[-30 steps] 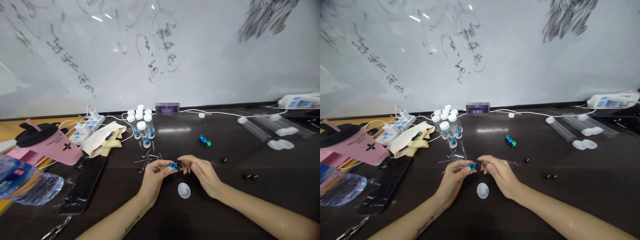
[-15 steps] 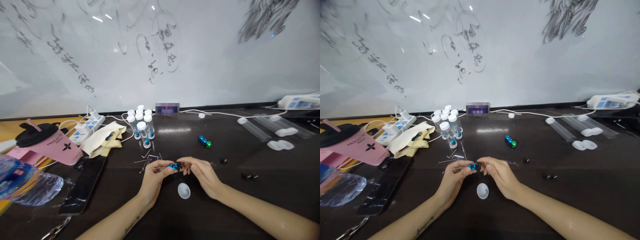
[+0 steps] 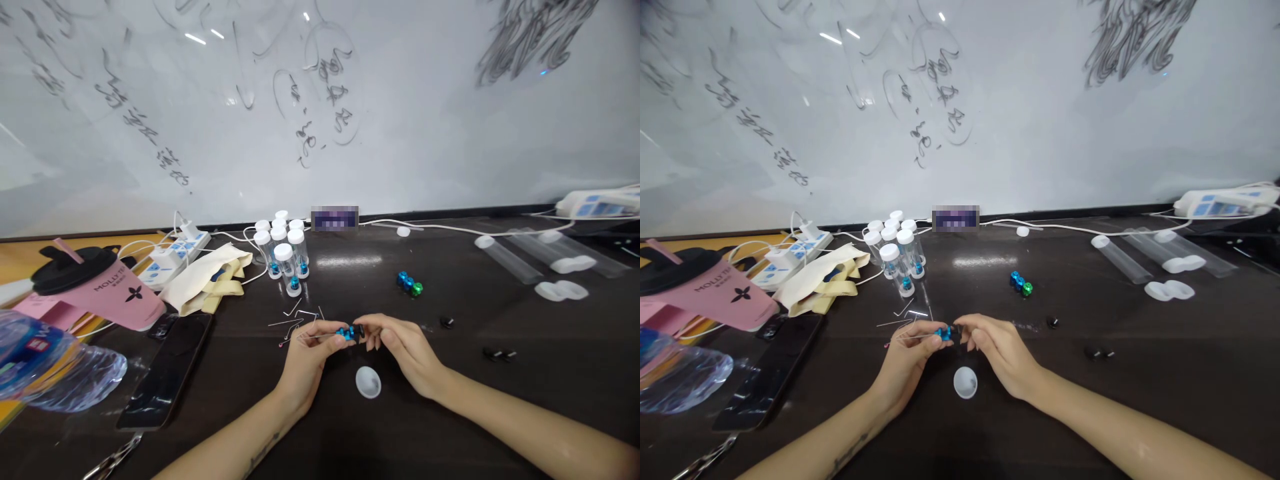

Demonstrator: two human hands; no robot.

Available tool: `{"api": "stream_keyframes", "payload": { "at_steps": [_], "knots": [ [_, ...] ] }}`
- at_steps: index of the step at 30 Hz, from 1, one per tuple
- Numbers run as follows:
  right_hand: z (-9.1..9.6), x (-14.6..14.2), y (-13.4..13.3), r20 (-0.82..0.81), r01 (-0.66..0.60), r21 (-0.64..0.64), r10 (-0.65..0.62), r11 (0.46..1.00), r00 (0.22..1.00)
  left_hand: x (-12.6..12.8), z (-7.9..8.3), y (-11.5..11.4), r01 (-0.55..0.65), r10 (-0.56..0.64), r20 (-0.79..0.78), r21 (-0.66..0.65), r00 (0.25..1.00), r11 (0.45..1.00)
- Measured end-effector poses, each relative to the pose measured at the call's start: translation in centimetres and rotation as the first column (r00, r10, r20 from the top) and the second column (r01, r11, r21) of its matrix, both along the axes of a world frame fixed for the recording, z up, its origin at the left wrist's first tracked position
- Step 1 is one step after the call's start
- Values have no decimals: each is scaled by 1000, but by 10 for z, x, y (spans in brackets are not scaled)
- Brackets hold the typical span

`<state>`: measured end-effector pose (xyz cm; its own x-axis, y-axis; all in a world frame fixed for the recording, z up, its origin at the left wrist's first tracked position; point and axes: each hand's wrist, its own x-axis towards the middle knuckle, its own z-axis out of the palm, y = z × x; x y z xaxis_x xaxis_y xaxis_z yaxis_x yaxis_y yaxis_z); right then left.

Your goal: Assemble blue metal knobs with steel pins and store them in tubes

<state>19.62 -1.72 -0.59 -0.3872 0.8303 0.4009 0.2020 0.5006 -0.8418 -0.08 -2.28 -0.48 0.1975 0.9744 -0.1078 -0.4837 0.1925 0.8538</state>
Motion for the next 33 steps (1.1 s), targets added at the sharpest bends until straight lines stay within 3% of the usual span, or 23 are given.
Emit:
{"api": "stream_keyframes", "payload": {
  "at_steps": [33],
  "knots": [
    [0, 0, 0, -12, 1, 12, -1, 1000, 1000, 0, 0, 0, 5, -5, 16, -4, 1000, 1000]
  ]
}}
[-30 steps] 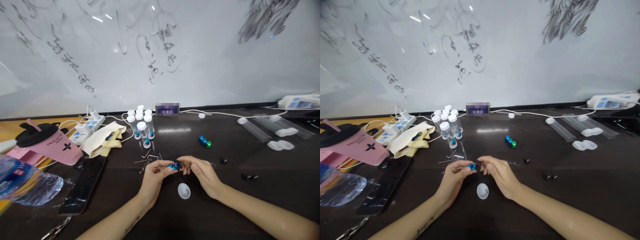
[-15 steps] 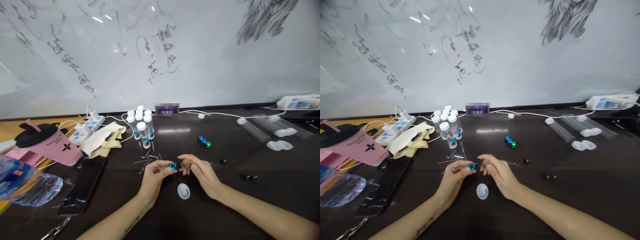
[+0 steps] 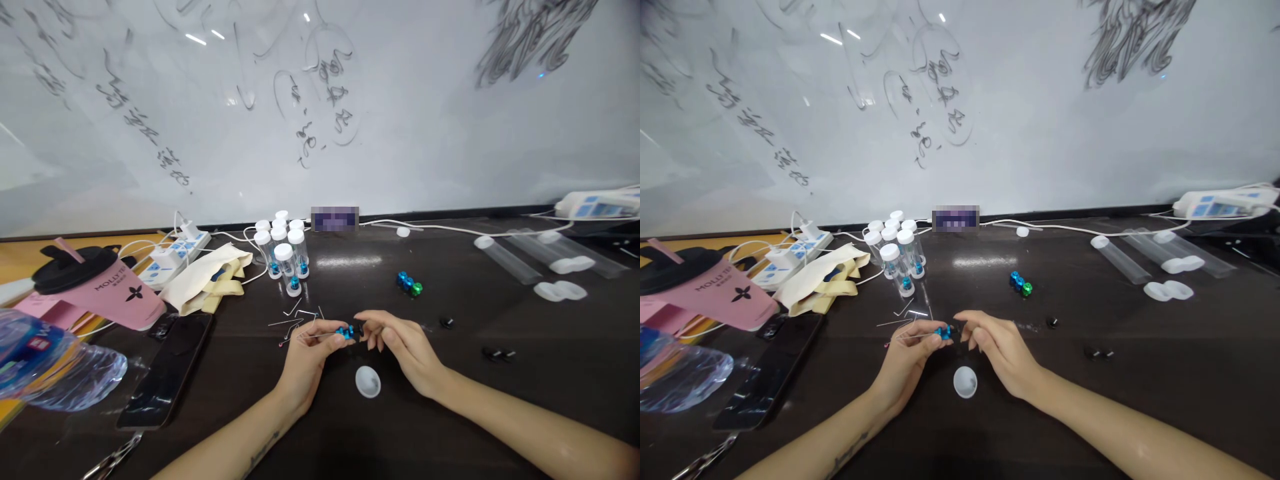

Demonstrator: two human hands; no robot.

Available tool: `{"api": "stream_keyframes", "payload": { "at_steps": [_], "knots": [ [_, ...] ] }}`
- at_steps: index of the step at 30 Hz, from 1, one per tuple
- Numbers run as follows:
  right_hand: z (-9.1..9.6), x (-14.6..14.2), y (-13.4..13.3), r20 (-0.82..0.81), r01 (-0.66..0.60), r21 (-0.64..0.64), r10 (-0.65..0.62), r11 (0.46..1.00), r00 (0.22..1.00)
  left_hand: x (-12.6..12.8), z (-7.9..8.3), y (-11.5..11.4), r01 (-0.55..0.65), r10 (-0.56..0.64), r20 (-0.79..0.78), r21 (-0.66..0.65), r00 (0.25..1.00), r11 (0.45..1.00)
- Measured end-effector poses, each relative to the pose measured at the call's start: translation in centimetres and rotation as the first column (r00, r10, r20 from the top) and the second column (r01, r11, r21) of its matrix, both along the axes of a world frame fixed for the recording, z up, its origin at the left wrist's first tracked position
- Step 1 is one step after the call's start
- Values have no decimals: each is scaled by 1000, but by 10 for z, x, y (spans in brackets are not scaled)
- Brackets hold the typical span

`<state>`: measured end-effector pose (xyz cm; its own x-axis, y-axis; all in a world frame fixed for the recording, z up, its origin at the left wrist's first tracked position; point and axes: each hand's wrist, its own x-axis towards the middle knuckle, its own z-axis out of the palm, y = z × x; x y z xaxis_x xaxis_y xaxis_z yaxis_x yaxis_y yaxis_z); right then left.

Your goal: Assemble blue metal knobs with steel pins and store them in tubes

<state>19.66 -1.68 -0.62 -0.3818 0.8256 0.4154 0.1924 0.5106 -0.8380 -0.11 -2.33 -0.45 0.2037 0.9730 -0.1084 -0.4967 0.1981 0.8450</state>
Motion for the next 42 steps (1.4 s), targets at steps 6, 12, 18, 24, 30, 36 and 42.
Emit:
{"api": "stream_keyframes", "payload": {
  "at_steps": [6, 12, 18, 24, 30, 36, 42],
  "knots": [
    [0, 0, -1, 16, 9, 1, -9, 1000, 1000, 0, -1, 1, 7, -7, -2, 15, 1000, 1000],
    [-2, 0, 0, 13, 31, 9, -31, 999, 999, 0, -5, 1, 7, -7, -7, 32, 1000, 999],
    [-2, 0, 1, 11, 20, -11, -20, 1000, 1000, 0, -5, 1, 9, -9, -9, 22, 1000, 1000],
    [-2, 1, 0, 3, 20, -24, -20, 1000, 1000, 0, -5, 1, 5, -5, -3, 26, 1000, 1000],
    [-2, 1, 0, 4, -1, -28, 1, 1000, 1000, -1, -5, 1, 5, -4, -9, 26, 1000, 1000],
    [-2, 0, 0, 5, 6, -27, -6, 1000, 1000, 0, -5, 3, 9, -8, -10, 32, 1000, 999],
    [-2, 0, -1, 6, 9, -27, -9, 1000, 1000, 0, -5, 1, 5, -5, -10, 28, 1000, 1000]
  ]
}}
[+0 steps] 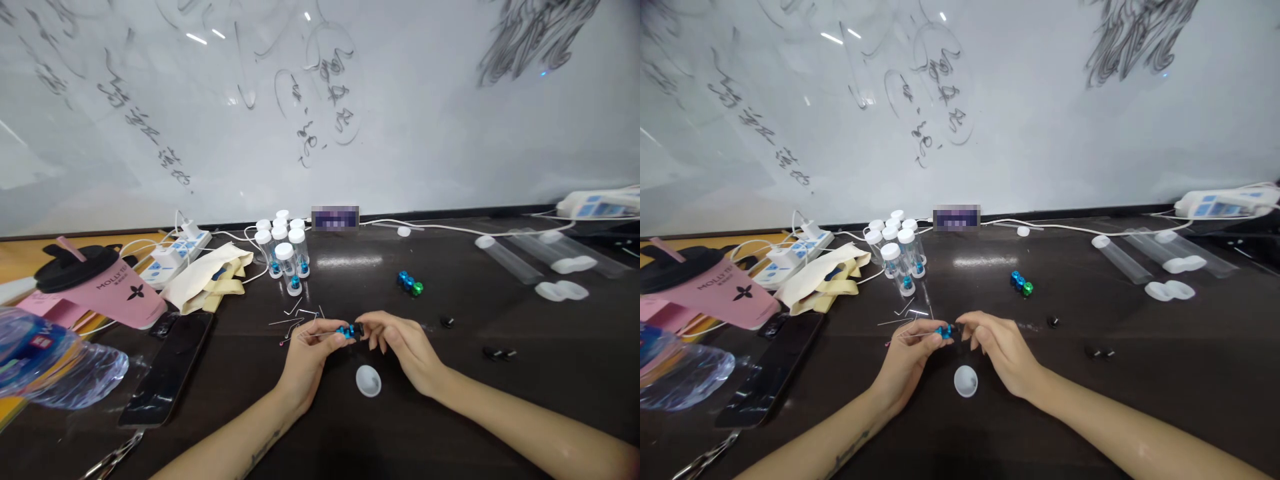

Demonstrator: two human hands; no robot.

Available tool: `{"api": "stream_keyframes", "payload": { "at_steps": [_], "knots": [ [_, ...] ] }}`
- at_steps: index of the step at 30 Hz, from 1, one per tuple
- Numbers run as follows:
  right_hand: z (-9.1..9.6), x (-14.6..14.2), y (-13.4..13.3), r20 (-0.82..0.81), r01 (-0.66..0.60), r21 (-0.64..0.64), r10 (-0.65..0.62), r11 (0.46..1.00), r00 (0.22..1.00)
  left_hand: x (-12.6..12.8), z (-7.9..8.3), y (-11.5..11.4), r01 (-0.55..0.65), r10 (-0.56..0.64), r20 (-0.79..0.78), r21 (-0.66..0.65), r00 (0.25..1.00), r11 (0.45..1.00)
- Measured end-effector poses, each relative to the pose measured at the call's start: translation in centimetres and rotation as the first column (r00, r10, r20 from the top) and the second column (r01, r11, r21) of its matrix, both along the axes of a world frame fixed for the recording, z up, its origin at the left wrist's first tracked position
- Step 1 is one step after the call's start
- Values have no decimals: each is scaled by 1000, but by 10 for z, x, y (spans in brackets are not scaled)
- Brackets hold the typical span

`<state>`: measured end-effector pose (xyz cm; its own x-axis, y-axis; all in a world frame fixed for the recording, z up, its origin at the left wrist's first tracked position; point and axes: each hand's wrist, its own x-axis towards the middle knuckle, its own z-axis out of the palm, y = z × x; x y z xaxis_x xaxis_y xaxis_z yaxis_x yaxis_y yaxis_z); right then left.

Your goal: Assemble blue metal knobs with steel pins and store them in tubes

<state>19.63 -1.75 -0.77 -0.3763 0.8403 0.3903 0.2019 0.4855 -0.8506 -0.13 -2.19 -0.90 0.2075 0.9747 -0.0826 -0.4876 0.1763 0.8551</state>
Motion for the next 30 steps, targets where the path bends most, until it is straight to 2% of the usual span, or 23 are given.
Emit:
{"api": "stream_keyframes", "payload": {
  "at_steps": [30],
  "knots": [
    [3, 1, -1, 45, -6, 51, 4, 999, 999, 0, 3, -1, -5, 5, 12, -22, 1000, 1000]
  ]
}}
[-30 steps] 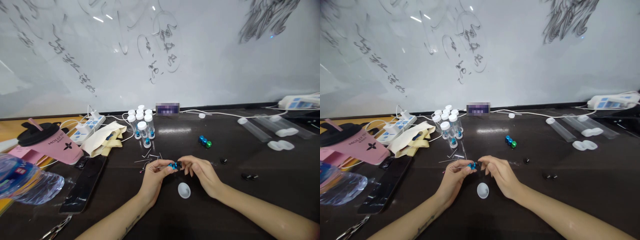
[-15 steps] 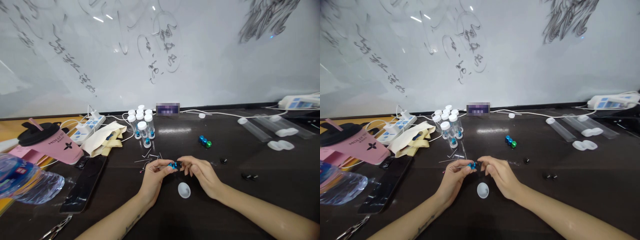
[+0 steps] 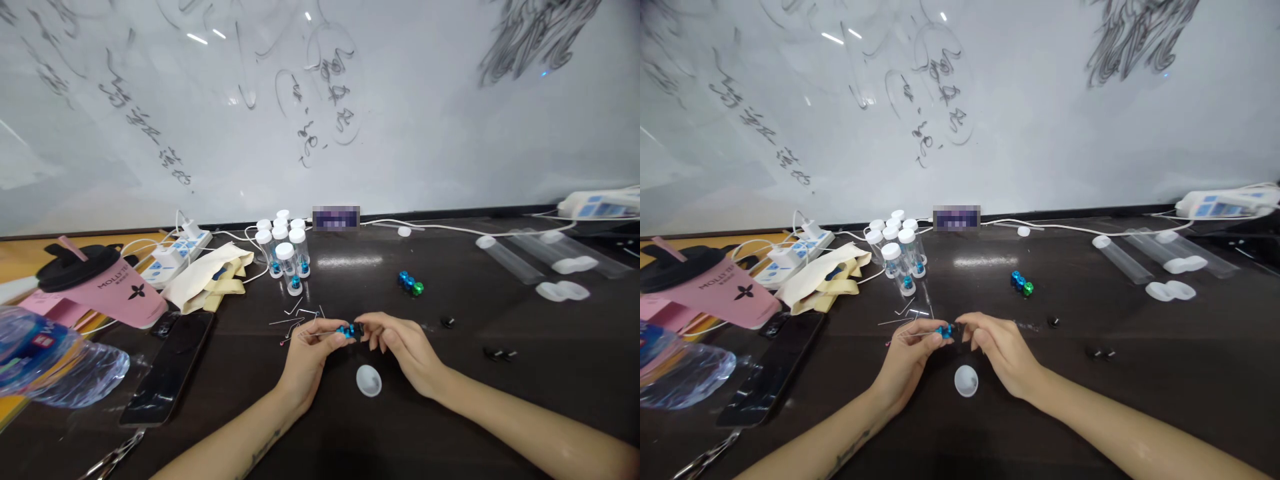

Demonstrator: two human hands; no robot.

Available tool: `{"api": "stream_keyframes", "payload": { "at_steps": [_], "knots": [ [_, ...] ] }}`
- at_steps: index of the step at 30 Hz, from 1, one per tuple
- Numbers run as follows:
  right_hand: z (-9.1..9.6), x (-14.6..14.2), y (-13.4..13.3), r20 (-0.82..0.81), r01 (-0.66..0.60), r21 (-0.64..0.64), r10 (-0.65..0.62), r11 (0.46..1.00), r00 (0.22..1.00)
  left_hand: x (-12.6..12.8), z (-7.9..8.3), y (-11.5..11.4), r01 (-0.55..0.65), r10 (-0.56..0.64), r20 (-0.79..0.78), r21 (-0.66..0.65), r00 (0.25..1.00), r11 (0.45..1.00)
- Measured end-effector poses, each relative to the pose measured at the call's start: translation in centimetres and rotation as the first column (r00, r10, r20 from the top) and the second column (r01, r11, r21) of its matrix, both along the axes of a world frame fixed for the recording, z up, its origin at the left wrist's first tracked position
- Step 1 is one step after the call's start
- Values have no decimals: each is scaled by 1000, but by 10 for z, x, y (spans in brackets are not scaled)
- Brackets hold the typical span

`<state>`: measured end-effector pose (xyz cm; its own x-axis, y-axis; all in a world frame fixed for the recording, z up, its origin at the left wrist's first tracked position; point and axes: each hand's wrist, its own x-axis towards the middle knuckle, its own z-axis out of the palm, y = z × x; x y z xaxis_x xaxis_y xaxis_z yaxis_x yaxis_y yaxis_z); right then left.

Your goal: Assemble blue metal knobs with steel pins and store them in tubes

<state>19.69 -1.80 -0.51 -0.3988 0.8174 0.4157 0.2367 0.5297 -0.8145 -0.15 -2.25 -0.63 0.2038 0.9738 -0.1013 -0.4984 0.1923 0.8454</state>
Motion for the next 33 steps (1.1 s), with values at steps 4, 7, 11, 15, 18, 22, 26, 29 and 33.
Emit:
{"api": "stream_keyframes", "payload": {
  "at_steps": [4, 7, 11, 15, 18, 22, 26, 29, 33],
  "knots": [
    [4, -2, -1, 67, 62, 21, -63, 998, 996, 0, 0, 0, -1, 1, -1, -3, 1000, 1000],
    [6, -5, -1, 138, 100, 81, -110, 992, 984, 0, 0, 0, 0, 0, -11, -14, 1000, 1000],
    [7, -7, 0, 148, 102, 97, -116, 990, 982, 0, 0, 0, 1, -1, -21, 2, 1000, 1000],
    [7, -6, 0, 147, 101, 81, -112, 992, 983, 0, 0, 0, -2, 2, -34, 10, 999, 1000],
    [8, -6, 0, 152, 108, 82, -119, 991, 981, 0, -1, 0, 4, -3, -50, 23, 999, 1000],
    [8, -6, 0, 149, 104, 77, -114, 992, 982, 0, -2, 0, 19, -17, -57, 37, 998, 999],
    [6, -6, 0, 140, 93, 85, -105, 992, 985, 0, -1, -1, 22, -20, -40, 29, 999, 999],
    [4, -5, 2, 127, 78, 106, -91, 991, 988, 0, -1, 0, 20, -19, -40, 20, 999, 1000],
    [3, -5, 3, 116, 61, 134, -77, 989, 990, 0, -2, 1, 15, -14, -40, 11, 999, 1000]
  ]
}}
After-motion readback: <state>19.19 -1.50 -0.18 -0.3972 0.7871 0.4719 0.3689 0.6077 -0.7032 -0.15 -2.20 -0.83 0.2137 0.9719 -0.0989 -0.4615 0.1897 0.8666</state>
